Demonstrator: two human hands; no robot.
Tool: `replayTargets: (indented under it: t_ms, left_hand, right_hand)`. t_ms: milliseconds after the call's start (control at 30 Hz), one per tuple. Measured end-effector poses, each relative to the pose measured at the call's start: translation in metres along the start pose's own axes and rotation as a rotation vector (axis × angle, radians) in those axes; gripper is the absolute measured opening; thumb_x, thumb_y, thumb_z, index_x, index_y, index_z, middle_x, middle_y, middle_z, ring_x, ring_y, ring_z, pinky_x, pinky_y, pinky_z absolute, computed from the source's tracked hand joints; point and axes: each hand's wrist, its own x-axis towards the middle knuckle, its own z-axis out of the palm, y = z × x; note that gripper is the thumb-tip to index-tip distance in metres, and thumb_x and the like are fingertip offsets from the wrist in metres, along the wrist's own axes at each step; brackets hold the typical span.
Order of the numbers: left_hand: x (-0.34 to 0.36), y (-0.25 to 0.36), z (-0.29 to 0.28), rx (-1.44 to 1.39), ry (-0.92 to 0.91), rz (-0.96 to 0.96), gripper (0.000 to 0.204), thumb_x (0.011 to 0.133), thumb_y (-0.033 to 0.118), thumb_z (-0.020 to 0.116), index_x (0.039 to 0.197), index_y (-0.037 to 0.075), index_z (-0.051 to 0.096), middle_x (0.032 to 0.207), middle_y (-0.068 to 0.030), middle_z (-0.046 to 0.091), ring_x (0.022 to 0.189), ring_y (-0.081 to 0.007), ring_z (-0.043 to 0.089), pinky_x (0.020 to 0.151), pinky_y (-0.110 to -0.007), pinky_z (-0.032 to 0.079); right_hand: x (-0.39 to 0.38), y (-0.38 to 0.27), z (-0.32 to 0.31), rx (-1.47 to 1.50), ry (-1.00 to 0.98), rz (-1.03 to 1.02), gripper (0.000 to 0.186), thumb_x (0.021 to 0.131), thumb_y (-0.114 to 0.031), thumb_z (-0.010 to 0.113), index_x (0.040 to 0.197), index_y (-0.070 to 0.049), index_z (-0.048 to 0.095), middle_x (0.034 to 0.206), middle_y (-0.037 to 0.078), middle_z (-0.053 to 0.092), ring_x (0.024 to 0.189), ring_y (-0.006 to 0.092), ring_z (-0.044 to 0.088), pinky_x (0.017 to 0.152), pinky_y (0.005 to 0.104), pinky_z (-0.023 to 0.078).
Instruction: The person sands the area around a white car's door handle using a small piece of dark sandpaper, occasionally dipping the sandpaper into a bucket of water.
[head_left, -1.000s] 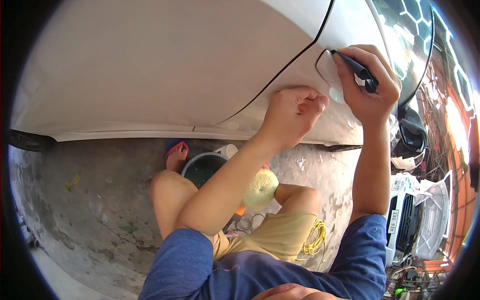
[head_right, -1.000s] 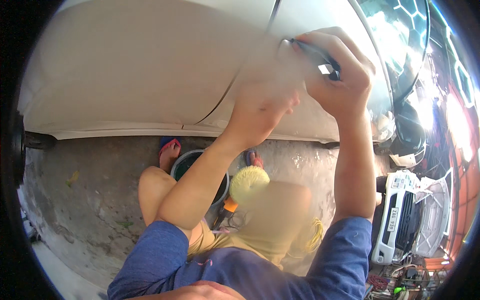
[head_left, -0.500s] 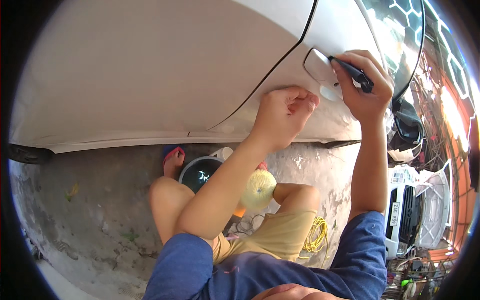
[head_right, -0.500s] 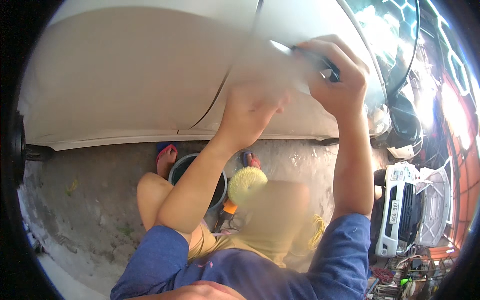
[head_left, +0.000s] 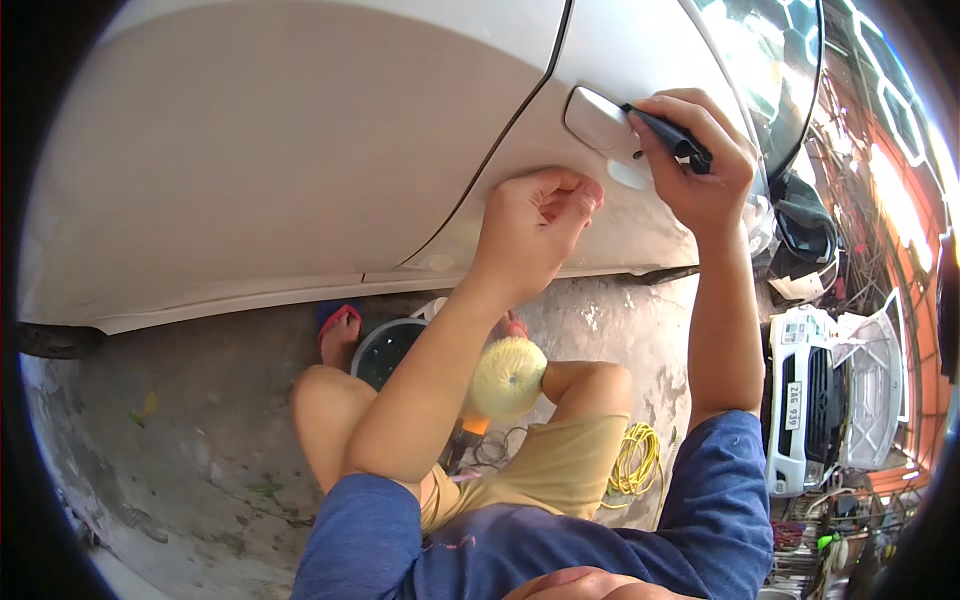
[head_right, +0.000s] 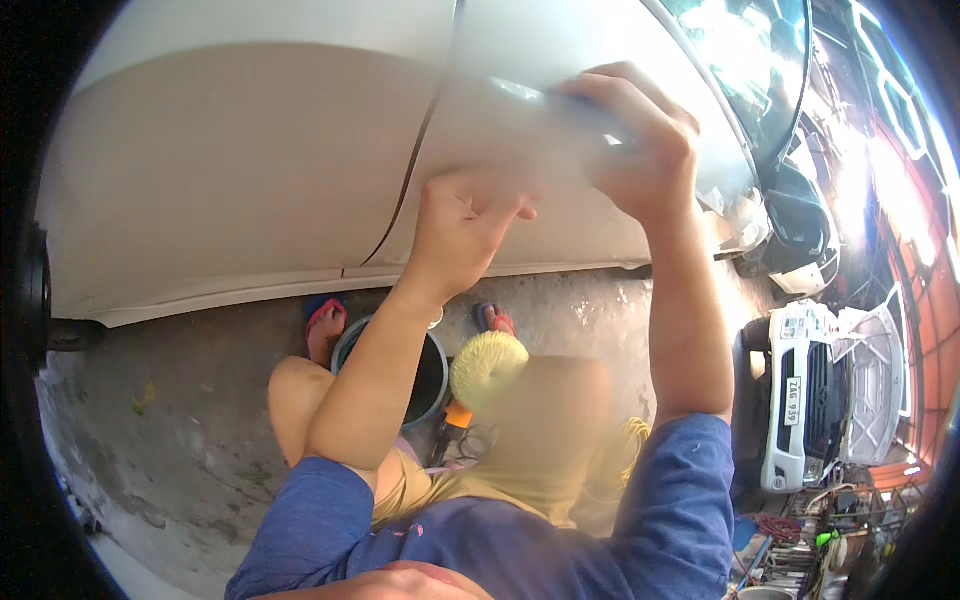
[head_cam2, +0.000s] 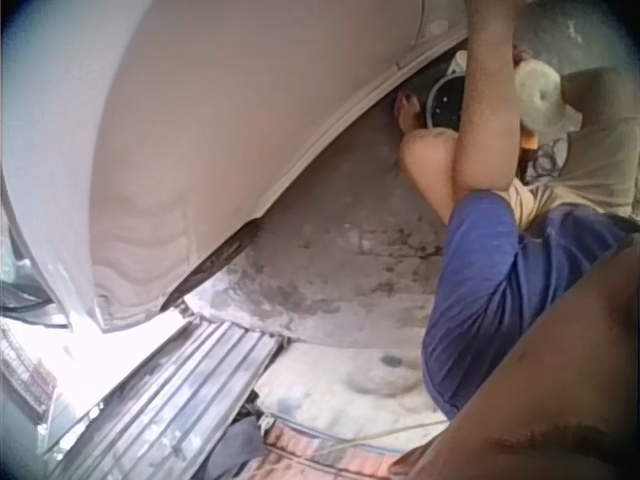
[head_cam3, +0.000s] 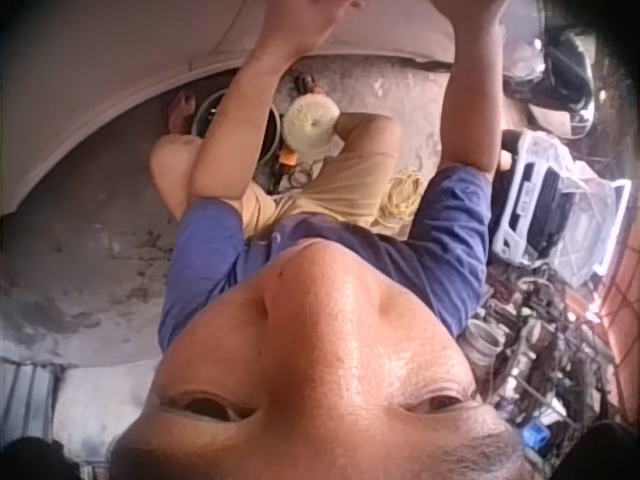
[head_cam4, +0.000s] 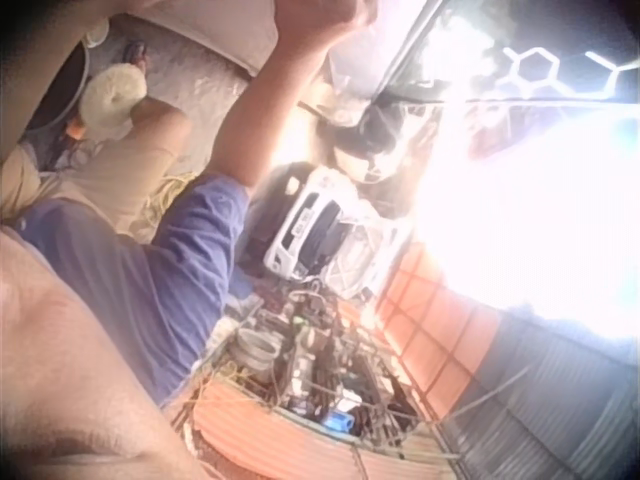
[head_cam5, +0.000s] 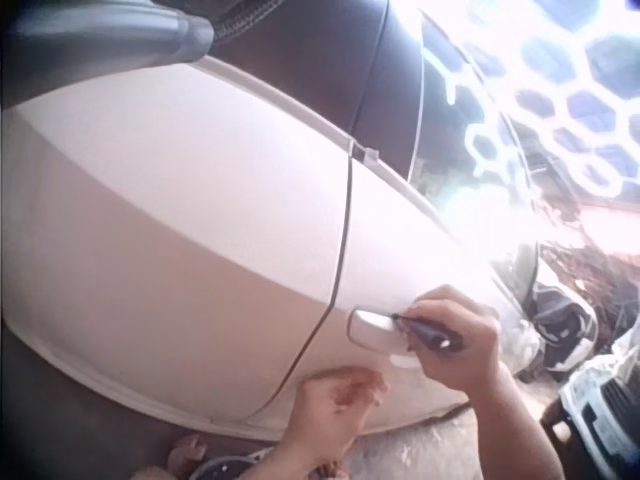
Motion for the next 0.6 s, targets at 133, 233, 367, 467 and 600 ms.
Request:
replayTargets:
  t_ms: [133,233,367,467,600]
  left_hand:
    - [0.001,0.001,0.002,-0.071,0.018,-0.01,0.022,0.097,0.019,0.068,0.095,-0.002,0.075,0.082,-0.0061,0.074,0.075,-0.01,0.066,0.069,-0.027,0.051]
    - [0.001,0.004,0.001,-0.039,0.013,-0.018,0.022,0.097,0.018,0.068,0.095,-0.003,0.075,0.081,-0.0055,0.073,0.073,-0.0093,0.065,0.067,-0.027,0.051]
    - [0.001,0.008,-0.001,-0.037,0.004,-0.028,0.024,0.099,0.018,0.069,0.095,-0.005,0.072,0.077,-0.0049,0.071,0.068,-0.0075,0.062,0.063,-0.025,0.051]
    - [-0.003,0.008,-0.002,-0.054,0.096,0.111,0.022,0.099,0.017,0.068,0.096,-0.005,0.072,0.079,-0.0057,0.071,0.067,-0.0082,0.062,0.064,-0.025,0.051]
    - [-0.013,0.022,-0.013,-0.289,0.474,0.269,0.021,0.099,0.016,0.068,0.099,-0.004,0.071,0.083,-0.0069,0.072,0.071,-0.0097,0.065,0.068,-0.026,0.054]
  right_hand:
    - [-0.012,0.008,-0.013,-0.01,0.016,0.014,0.017,0.082,0.006,0.08,0.096,0.002,0.073,0.09,0.011,0.073,0.08,0.0188,0.07,0.073,0.028,0.055]
    - [-0.002,-0.01,-0.013,-0.017,0.075,-0.037,0.018,0.081,0.006,0.081,0.097,0.002,0.074,0.09,0.012,0.073,0.08,0.0188,0.07,0.074,0.0286,0.055]
    - [0.002,-0.037,0.006,0.1,0.194,0.052,0.016,0.085,0.004,0.081,0.099,0.003,0.074,0.094,0.009,0.074,0.081,0.0137,0.07,0.072,0.0235,0.056]
    - [-0.009,-0.053,0.025,0.108,0.275,0.156,0.016,0.089,0.001,0.079,0.103,0.003,0.072,0.09,0.008,0.073,0.077,0.0118,0.069,0.068,0.0215,0.055]
    - [-0.022,-0.075,0.056,0.041,0.493,0.095,0.019,0.09,0.001,0.077,0.105,0.004,0.067,0.095,0.012,0.069,0.088,0.0168,0.068,0.075,0.0276,0.055]
